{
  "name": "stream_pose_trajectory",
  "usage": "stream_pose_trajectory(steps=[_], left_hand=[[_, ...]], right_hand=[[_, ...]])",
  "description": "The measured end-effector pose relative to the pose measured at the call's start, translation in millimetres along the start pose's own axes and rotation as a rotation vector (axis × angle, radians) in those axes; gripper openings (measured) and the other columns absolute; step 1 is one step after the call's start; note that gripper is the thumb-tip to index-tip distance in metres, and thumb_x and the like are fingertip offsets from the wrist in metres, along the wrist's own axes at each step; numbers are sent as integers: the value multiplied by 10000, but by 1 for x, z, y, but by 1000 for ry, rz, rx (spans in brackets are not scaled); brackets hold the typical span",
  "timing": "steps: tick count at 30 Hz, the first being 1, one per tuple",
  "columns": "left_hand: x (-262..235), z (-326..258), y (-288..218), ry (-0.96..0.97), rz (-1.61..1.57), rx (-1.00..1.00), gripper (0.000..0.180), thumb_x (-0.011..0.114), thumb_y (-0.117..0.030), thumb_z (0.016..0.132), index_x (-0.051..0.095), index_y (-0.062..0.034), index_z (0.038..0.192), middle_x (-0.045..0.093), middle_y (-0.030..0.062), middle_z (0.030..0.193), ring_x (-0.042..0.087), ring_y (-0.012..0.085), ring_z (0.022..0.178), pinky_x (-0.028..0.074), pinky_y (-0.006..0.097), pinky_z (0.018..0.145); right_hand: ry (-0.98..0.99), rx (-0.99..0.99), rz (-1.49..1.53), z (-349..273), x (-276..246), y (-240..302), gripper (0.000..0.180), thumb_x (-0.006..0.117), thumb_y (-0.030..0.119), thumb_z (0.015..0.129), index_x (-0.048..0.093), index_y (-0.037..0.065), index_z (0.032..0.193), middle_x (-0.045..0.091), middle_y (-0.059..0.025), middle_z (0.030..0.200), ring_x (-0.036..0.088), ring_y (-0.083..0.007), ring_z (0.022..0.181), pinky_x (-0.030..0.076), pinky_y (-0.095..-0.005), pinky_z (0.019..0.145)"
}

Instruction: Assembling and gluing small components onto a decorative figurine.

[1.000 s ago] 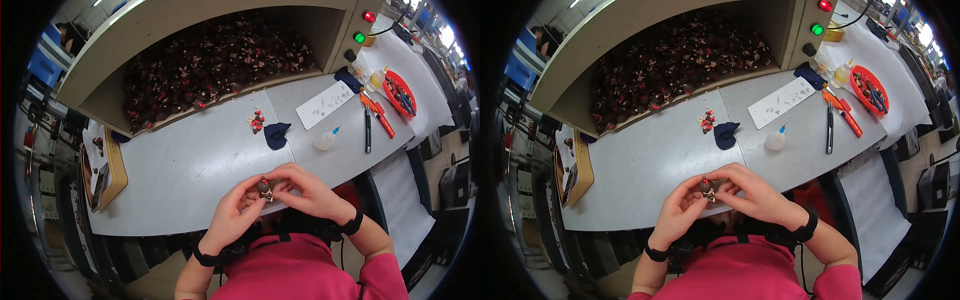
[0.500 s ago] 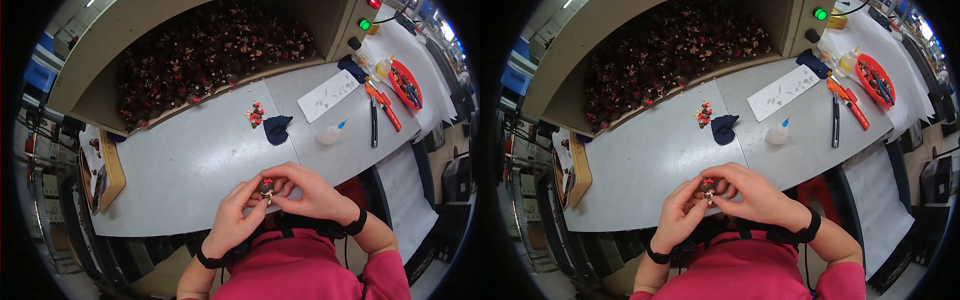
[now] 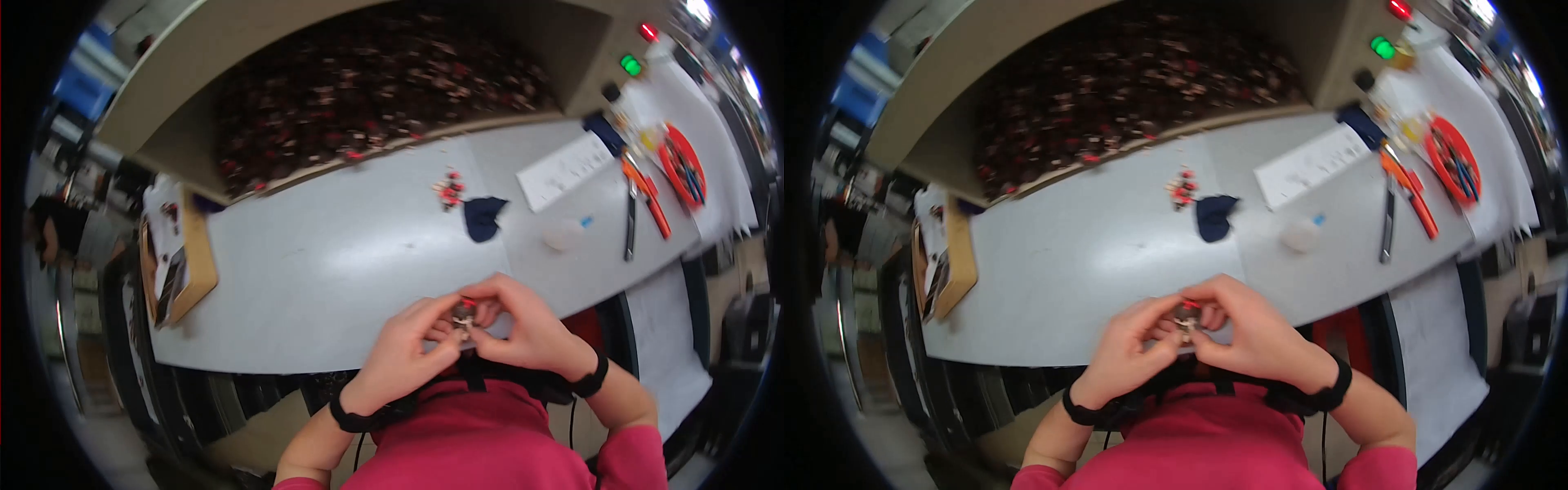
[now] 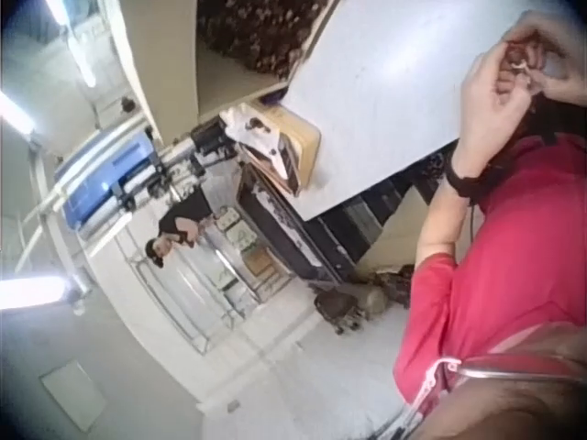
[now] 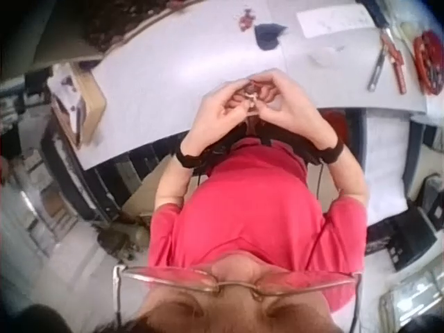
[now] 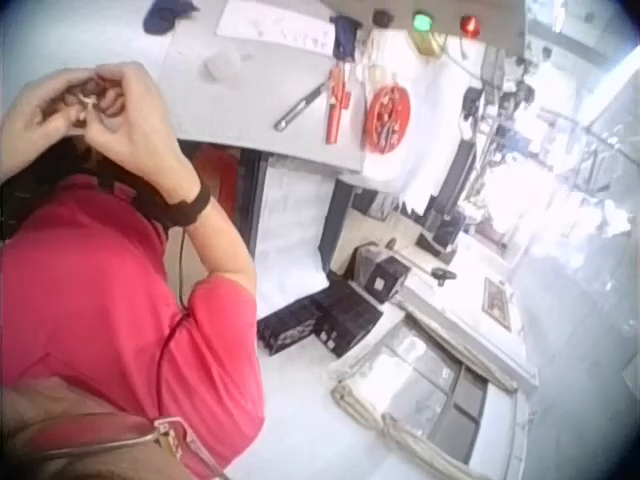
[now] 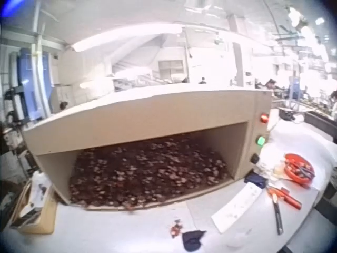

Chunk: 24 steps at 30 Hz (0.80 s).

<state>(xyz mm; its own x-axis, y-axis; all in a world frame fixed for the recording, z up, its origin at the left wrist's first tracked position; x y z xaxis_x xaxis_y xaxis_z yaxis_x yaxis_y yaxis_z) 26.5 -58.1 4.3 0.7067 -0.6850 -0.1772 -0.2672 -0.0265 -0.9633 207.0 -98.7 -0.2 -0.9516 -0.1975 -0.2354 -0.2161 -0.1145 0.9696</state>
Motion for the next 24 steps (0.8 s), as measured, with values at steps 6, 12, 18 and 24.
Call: stream_pose_trajectory(steps=[6,12,18,24], left_hand=[[11,4,5,23,-106,211,475,613,-92,834,507,2,1287,583,108,967,601,147,777,514,268,711],[11,-1,14,-79,-93,286,340,614,-132,808,582,14,1114,586,125,905,586,193,726,493,304,659],[7,-11,11,-142,27,432,243,617,-129,786,599,25,974,578,128,801,578,238,705,454,347,607],[-16,-31,22,-260,26,422,203,629,-138,724,591,45,803,591,158,733,581,299,678,450,377,602]], right_hand=[[-204,109,-14,-27,4,-18,453,651,-18,739,504,-2,1167,546,-73,969,548,-106,769,477,-260,725],[-155,22,2,-21,6,-24,439,632,3,786,469,4,1193,528,-72,1077,540,-139,921,436,-254,806],[-146,3,-59,-20,13,-10,378,606,14,891,487,-15,1249,622,-130,1093,596,-172,969,488,-261,792],[-115,-13,-128,-2,47,14,324,608,55,901,525,-18,1206,629,-102,1028,592,-139,845,491,-261,732]])
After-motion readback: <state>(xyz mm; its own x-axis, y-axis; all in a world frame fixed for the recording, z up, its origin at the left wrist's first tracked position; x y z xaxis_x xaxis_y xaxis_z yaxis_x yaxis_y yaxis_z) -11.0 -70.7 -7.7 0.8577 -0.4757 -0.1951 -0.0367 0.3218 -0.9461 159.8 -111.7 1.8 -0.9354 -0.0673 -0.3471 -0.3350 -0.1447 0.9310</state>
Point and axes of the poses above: each hand's wrist, its own z-axis towards the middle knuckle, its own x-axis out of the palm, y = z × x, the point moved 2 cm from there along z, towards the middle knuckle
